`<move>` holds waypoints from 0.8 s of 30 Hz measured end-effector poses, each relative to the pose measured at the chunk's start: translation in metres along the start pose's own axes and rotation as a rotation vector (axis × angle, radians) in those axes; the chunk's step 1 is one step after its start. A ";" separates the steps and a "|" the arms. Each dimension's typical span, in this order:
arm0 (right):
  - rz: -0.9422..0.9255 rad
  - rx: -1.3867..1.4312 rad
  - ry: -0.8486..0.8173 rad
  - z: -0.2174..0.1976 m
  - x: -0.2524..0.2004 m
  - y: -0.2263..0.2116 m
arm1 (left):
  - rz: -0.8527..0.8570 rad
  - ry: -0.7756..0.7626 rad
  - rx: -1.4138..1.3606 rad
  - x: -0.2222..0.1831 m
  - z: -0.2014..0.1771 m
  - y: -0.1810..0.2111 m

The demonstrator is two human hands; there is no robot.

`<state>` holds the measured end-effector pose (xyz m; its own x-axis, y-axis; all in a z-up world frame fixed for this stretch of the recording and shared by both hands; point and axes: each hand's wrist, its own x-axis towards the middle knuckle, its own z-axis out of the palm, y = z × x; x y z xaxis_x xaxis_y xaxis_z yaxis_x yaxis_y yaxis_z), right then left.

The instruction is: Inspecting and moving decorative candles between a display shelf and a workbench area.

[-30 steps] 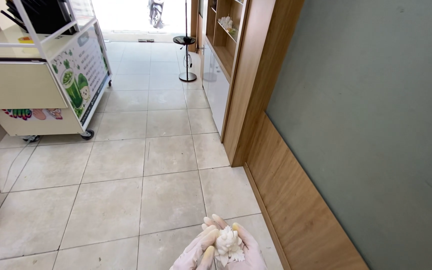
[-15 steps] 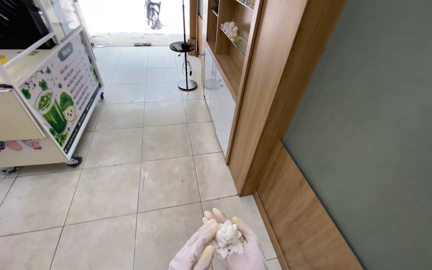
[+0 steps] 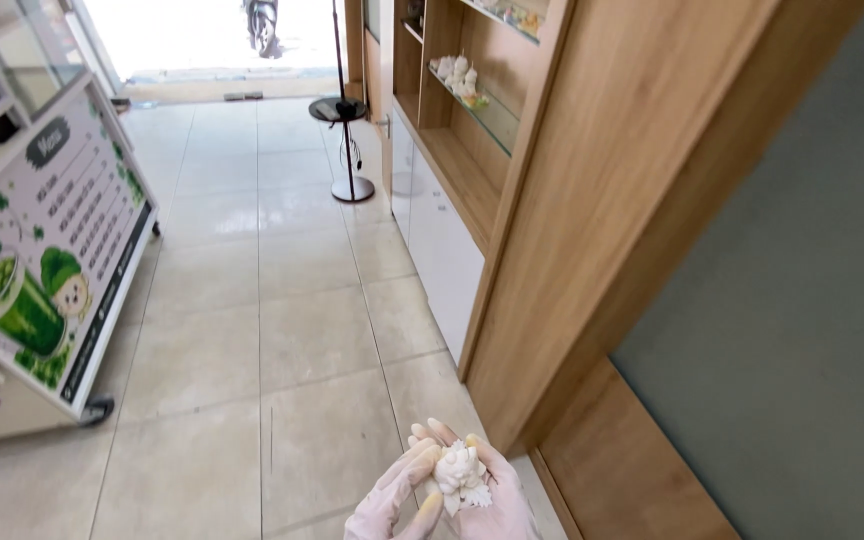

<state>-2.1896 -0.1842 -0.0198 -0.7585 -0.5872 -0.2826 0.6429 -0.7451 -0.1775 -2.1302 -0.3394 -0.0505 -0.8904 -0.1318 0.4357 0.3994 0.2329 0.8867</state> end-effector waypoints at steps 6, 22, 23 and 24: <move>-0.056 0.051 0.052 0.061 0.136 -0.036 | 0.011 -0.064 -0.134 0.141 -0.041 -0.069; -0.195 0.120 0.101 0.137 0.423 -0.207 | -0.134 -0.269 -0.461 0.467 -0.034 -0.201; -0.205 0.140 0.135 0.147 0.441 -0.222 | -0.122 -0.279 -0.480 0.492 -0.029 -0.203; -0.211 0.142 0.134 0.149 0.458 -0.238 | -0.120 -0.286 -0.481 0.491 -0.036 -0.220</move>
<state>-2.7055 -0.3230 0.0331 -0.8469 -0.3749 -0.3771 0.4441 -0.8887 -0.1140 -2.6470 -0.4895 -0.0261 -0.9327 0.1510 0.3276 0.2865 -0.2416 0.9271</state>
